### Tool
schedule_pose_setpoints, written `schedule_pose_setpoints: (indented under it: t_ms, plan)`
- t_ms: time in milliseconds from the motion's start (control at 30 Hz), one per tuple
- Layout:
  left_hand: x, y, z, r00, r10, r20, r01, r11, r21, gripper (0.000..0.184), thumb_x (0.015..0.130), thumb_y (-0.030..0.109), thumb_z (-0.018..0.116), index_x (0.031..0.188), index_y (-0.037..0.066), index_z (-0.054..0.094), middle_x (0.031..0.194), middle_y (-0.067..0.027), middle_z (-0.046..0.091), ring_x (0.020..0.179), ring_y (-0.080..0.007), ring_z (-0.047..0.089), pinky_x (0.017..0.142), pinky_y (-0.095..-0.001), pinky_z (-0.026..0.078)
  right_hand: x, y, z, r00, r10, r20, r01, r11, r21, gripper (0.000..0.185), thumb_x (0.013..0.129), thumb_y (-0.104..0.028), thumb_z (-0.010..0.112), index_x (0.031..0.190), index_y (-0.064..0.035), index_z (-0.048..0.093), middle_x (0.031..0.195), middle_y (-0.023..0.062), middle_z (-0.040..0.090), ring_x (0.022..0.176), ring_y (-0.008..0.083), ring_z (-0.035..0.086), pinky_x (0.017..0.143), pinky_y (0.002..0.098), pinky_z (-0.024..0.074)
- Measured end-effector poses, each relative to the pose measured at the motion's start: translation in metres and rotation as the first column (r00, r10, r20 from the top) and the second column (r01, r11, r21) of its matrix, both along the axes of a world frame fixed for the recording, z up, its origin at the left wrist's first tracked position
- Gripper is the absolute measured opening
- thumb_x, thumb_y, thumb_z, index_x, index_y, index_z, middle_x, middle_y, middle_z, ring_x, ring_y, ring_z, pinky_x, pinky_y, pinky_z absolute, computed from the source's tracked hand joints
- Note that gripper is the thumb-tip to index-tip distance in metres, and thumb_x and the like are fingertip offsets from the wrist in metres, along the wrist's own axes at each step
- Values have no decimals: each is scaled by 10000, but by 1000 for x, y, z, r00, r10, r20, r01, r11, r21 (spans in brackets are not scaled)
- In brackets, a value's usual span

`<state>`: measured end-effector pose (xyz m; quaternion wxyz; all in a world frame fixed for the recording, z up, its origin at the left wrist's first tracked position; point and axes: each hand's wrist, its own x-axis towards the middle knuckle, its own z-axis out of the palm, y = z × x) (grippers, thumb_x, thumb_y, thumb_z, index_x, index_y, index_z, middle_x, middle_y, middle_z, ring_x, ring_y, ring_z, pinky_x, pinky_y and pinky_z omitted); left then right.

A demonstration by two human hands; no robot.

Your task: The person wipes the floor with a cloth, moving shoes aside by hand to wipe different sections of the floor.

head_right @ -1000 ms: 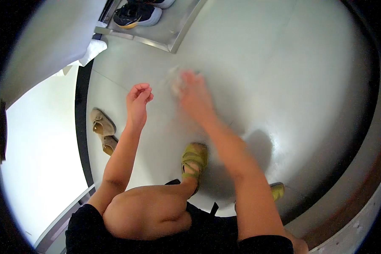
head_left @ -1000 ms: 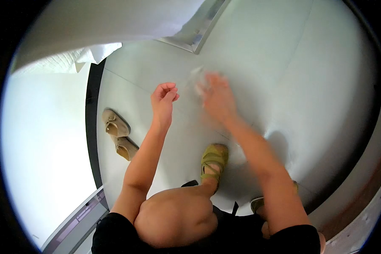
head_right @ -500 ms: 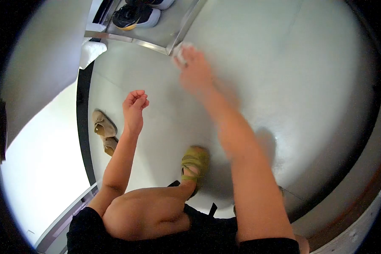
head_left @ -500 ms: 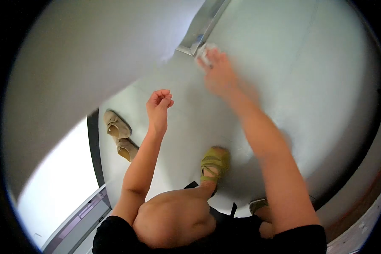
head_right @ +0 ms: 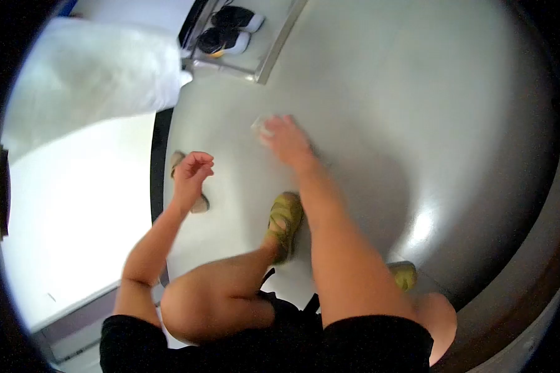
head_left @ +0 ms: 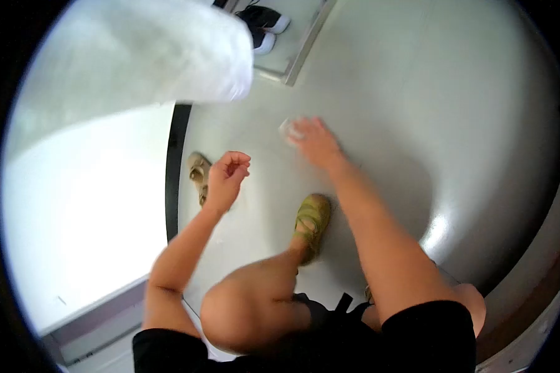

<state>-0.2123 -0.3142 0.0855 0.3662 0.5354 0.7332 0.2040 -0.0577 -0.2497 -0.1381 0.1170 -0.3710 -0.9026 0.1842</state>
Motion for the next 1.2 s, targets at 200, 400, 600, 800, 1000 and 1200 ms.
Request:
schedule_pose_setpoints:
  t_ms: [200, 400, 600, 800, 1000, 1200]
  plan:
    - [23, -16, 61, 893, -413, -182, 398, 910, -113, 143, 869, -37, 539, 982, 35, 591, 880, -22, 589, 759, -104, 553, 704, -243, 460, 99, 41, -43, 958, -247, 144, 233, 966, 109, 472, 949, -267, 441, 1416, -244, 378, 1507, 57, 294, 1403, 245, 229, 1150, 457, 144]
    - [46, 23, 20, 632, -744, -215, 747, 659, -84, 190, 804, -43, 550, 970, 43, 587, 893, -112, 587, 767, -251, 600, 663, -328, 482, 214, 26, -53, 909, -399, 124, 387, 916, 106, 439, 979, -301, 403, 1417, -282, 380, 1497, 82, 300, 1405, 259, 214, 1151, 438, 164]
    - [-74, 103, -20, 454, -863, -220, 888, 457, 40, 174, 809, -6, 563, 972, 54, 582, 880, -112, 583, 781, -310, 585, 692, -366, 475, 206, 31, -35, 791, -584, 180, 576, 811, 102, 426, 986, -307, 387, 1407, -251, 405, 1483, 170, 290, 1395, 318, 218, 1147, 452, 166]
    - [-137, 66, -43, 707, -705, -50, 707, 704, 73, 137, 819, 0, 570, 948, 35, 603, 872, -112, 611, 768, -286, 600, 699, -345, 486, 108, -23, 0, 700, -698, 153, 680, 716, 155, 490, 935, -244, 481, 1406, -137, 403, 1427, 262, 332, 1331, 429, 300, 1100, 528, 208]
    - [-143, 21, -99, 883, -401, 246, 400, 915, 55, 149, 826, -2, 578, 967, 30, 615, 891, -104, 638, 782, -211, 632, 729, -309, 503, -73, 3, 13, 677, -736, -10, 735, 675, 70, 524, 902, -257, 524, 1396, -121, 412, 1442, 267, 305, 1353, 430, 265, 1093, 542, 212]
    - [-121, 17, -114, 849, -294, 439, 311, 950, 34, 185, 830, 27, 590, 1012, 25, 628, 907, -107, 656, 805, -200, 634, 763, -302, 503, -157, 43, 14, 876, -482, 8, 480, 873, 87, 525, 866, -244, 561, 1372, -161, 448, 1445, 215, 330, 1337, 401, 304, 1074, 522, 276]
